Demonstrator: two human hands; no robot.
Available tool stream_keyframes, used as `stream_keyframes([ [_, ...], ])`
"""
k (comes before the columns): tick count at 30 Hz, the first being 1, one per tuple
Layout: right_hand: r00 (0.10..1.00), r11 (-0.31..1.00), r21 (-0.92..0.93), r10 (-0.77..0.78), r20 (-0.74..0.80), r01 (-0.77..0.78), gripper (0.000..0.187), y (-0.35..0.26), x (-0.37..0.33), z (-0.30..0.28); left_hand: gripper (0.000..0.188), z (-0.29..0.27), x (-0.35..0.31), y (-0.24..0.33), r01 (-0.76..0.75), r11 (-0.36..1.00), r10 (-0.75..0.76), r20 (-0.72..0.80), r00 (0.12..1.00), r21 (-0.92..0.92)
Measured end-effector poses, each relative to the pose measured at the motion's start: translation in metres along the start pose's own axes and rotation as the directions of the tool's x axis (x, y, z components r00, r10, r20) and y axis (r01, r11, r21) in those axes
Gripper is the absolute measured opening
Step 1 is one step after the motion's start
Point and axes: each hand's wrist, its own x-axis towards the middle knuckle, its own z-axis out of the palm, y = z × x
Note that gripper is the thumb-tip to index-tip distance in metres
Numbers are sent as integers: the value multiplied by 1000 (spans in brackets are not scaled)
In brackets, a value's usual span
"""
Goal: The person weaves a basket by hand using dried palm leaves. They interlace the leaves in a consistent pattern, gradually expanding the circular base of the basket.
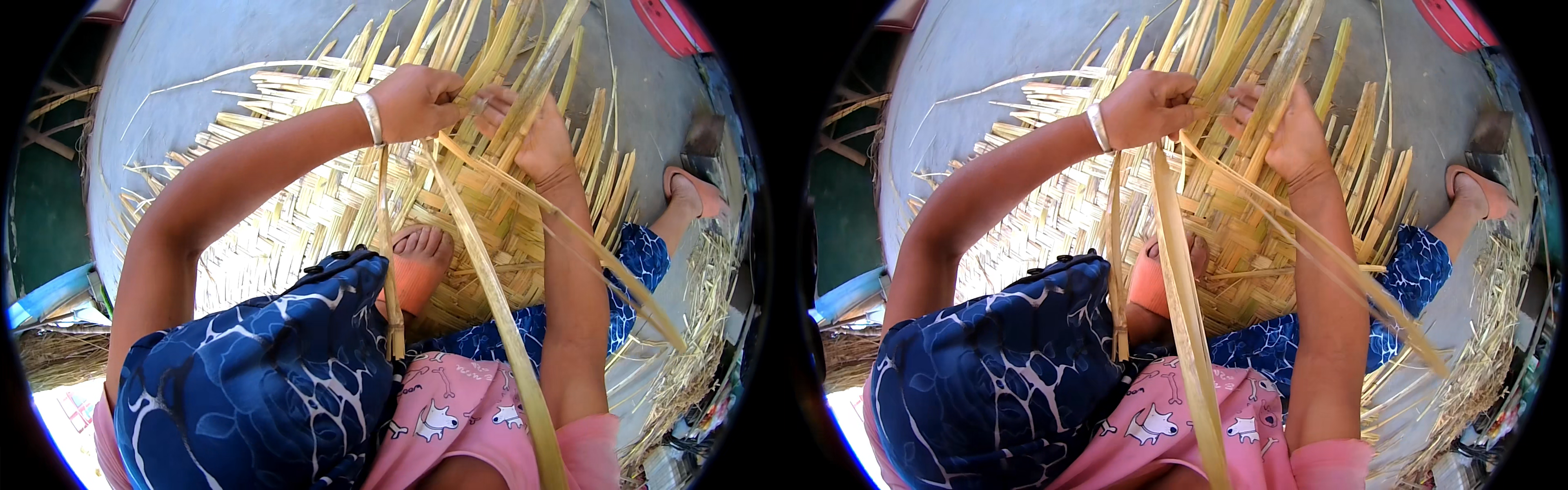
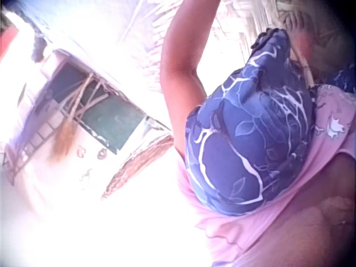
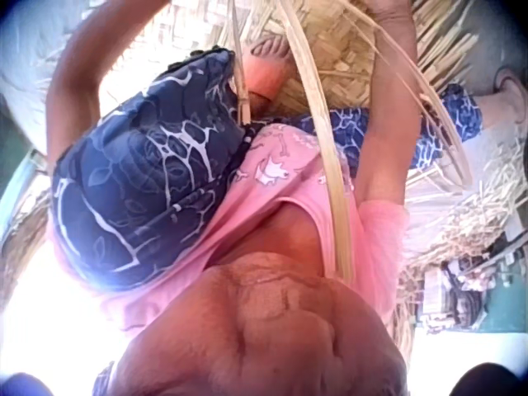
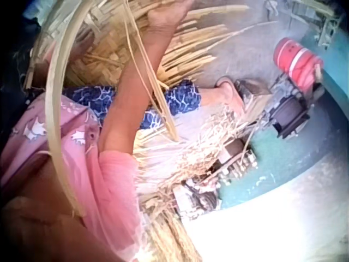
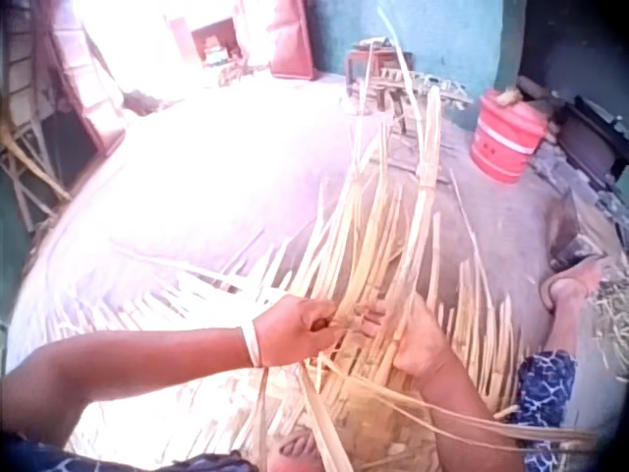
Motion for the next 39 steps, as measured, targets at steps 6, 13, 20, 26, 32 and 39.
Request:
stream_keyframes([
  [6,974,917,-343,224,23,-202,49,-8,24,5,24,0,-8,-6,-15,993,11,-31,999,-114],
  [13,985,784,-601,75,-154,-154,29,2,28,19,17,-4,-7,-2,58,990,-61,-17,998,-130],
  [20,996,859,-502,-78,53,94,30,24,6,15,21,-2,0,-3,185,966,-198,-57,978,-182],
  [26,992,951,-281,-121,38,127,32,43,-5,15,21,-2,5,-10,271,939,-287,-53,956,-211],
  [32,993,982,-158,-87,84,100,25,39,-7,13,17,3,22,-16,329,932,-333,2,943,-154],
  [39,983,976,-169,-155,-99,137,23,39,6,-8,25,9,49,-17,153,985,-162,133,978,80],
])
